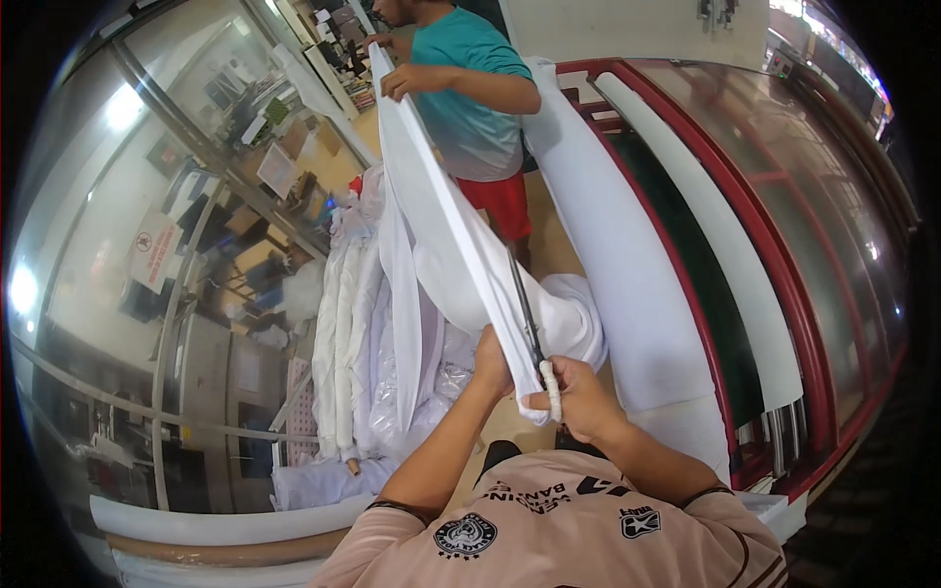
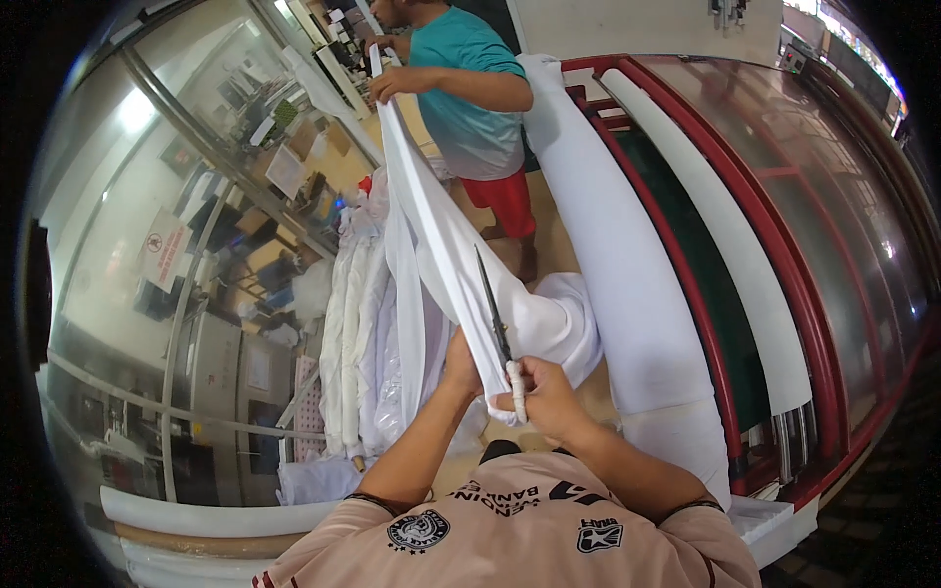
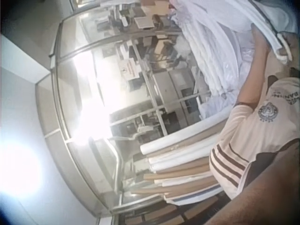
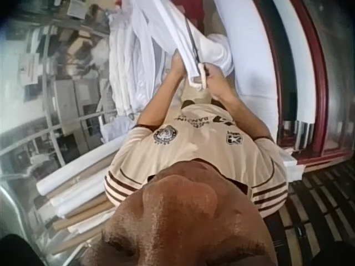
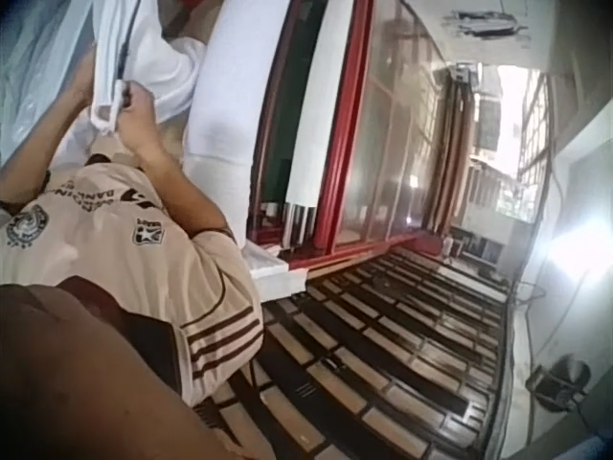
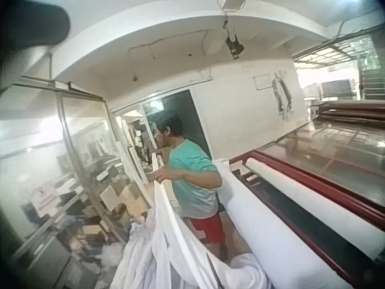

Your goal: Cutting large rolls of white fabric with scissors.

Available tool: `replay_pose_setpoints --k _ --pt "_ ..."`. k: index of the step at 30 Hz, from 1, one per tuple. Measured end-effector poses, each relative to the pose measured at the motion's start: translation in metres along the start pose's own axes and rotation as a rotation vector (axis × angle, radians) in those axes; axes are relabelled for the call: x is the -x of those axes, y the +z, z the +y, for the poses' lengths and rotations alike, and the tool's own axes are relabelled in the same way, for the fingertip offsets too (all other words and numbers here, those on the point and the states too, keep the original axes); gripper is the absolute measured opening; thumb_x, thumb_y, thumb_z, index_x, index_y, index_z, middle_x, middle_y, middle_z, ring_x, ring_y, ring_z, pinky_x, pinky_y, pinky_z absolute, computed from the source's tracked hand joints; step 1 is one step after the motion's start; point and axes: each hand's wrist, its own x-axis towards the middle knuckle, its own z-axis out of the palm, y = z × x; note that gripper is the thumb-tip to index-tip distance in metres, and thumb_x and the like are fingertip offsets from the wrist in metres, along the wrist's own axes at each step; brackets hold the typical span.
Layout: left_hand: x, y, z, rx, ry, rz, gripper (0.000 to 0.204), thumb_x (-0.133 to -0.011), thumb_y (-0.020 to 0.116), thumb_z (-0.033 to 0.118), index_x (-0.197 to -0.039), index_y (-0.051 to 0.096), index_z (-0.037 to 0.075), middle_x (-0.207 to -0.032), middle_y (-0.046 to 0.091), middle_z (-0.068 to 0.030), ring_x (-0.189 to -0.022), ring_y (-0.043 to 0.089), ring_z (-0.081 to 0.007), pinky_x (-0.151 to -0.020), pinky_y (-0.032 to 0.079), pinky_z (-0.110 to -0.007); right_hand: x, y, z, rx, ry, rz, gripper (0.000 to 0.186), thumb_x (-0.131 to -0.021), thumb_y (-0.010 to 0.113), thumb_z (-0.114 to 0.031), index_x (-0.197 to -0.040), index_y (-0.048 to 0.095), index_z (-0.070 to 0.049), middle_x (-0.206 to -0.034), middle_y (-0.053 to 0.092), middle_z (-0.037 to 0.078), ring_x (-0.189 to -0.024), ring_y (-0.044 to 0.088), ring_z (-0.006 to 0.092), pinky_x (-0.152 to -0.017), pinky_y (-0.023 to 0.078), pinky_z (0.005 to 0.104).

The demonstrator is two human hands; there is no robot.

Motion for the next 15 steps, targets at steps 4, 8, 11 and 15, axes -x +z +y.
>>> replay_pose_setpoints --k 4,8,11,15 --pt "0.002 -0.001 -0.008 0.11 0.037 -0.12 0.06 -0.095 0.036 0.056 -0.106 0.058 0.002 -0.09 0.064 -0.0075 -0.075 0.061 -0.0181 -0.067 0.052 -0.031 -0.002 -0.003 0.014 0.022 -0.034 0.053 0.035 -0.068 0.078 0.0 -0.096 0.059 0.001 -0.08 0.06 0.003 -0.069 0.056 0.0087 -0.061 0.046 0.0233" --pt "0.0 -0.007 0.0 -0.18 0.076 -0.193 0.051 -0.092 0.055 0.048 -0.111 0.056 0.0 -0.096 0.062 -0.0059 -0.084 0.061 -0.0163 -0.074 0.051 -0.03 -0.007 0.003 0.014 0.062 -0.106 0.119 0.032 -0.07 0.078 -0.001 -0.094 0.057 0.001 -0.08 0.061 0.004 -0.069 0.056 0.0084 -0.061 0.046 0.0233" --pt "-0.001 -0.019 0.001 -0.436 0.101 -0.281 0.043 -0.091 0.063 0.036 -0.112 0.056 -0.001 -0.099 0.062 -0.0056 -0.087 0.059 -0.0148 -0.076 0.049 -0.029 -0.004 0.005 0.014 0.155 -0.104 0.132 0.031 -0.071 0.077 -0.001 -0.093 0.055 0.0 -0.079 0.061 0.004 -0.069 0.056 0.008 -0.06 0.046 0.0227" --pt "0.002 -0.034 -0.006 -0.418 0.033 -0.293 0.036 -0.095 0.06 0.03 -0.113 0.057 -0.001 -0.102 0.062 -0.0056 -0.088 0.057 -0.0123 -0.077 0.048 -0.027 0.008 0.01 0.019 0.201 -0.117 0.119 0.026 -0.074 0.074 0.004 -0.09 0.054 -0.003 -0.078 0.06 -0.001 -0.069 0.055 0.0043 -0.062 0.044 0.0192"
